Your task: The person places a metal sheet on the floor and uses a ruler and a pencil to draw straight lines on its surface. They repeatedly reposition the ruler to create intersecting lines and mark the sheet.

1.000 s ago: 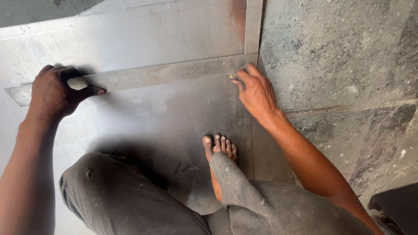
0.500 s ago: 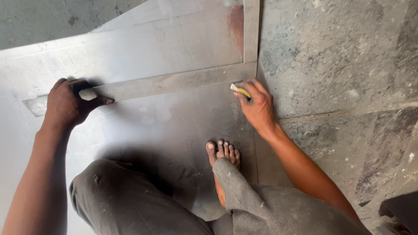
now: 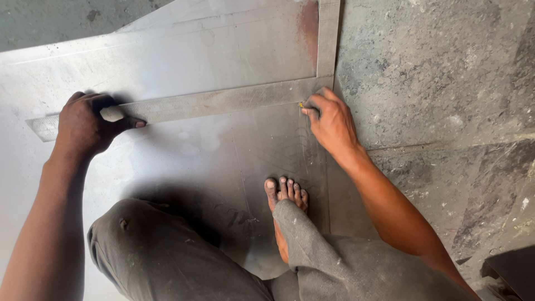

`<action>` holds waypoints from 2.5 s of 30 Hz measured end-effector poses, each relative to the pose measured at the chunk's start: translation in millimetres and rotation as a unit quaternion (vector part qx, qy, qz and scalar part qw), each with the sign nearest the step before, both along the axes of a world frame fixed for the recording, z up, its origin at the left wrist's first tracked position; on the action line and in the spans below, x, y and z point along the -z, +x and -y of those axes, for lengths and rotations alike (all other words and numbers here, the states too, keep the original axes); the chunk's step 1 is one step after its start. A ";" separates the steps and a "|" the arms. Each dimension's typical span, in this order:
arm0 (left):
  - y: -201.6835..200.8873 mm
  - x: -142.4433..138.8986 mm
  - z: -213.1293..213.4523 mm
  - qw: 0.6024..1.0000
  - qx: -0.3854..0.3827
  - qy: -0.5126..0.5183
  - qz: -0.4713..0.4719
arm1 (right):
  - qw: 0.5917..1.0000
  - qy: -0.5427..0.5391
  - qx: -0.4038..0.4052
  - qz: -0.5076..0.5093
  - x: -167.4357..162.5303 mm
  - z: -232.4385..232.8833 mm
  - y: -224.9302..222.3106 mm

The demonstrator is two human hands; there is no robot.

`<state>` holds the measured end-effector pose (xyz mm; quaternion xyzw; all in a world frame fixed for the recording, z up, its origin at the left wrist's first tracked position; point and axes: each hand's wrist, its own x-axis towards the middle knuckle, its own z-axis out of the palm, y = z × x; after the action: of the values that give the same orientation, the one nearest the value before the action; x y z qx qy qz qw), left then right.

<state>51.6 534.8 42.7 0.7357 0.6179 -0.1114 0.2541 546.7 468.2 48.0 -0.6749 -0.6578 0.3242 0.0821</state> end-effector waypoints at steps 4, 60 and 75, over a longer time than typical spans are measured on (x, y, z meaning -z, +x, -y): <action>0.1 -2.3 -3.3 0.999 0.018 0.013 0.031 | 0.901 -0.364 -0.230 0.056 -5.9 20.2 -3.3; -0.7 -1.0 -1.1 0.999 0.008 0.009 0.039 | 0.988 0.130 0.019 -0.075 -5.5 11.2 -38.1; -1.9 -10.2 -15.7 0.996 -0.030 -0.084 0.027 | 0.994 -0.065 -0.039 -0.075 -15.2 41.1 -35.2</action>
<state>49.7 550.5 52.9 0.6959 0.6209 -0.1351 0.3347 511.5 427.1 63.3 -0.6264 -0.6530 0.4192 0.0746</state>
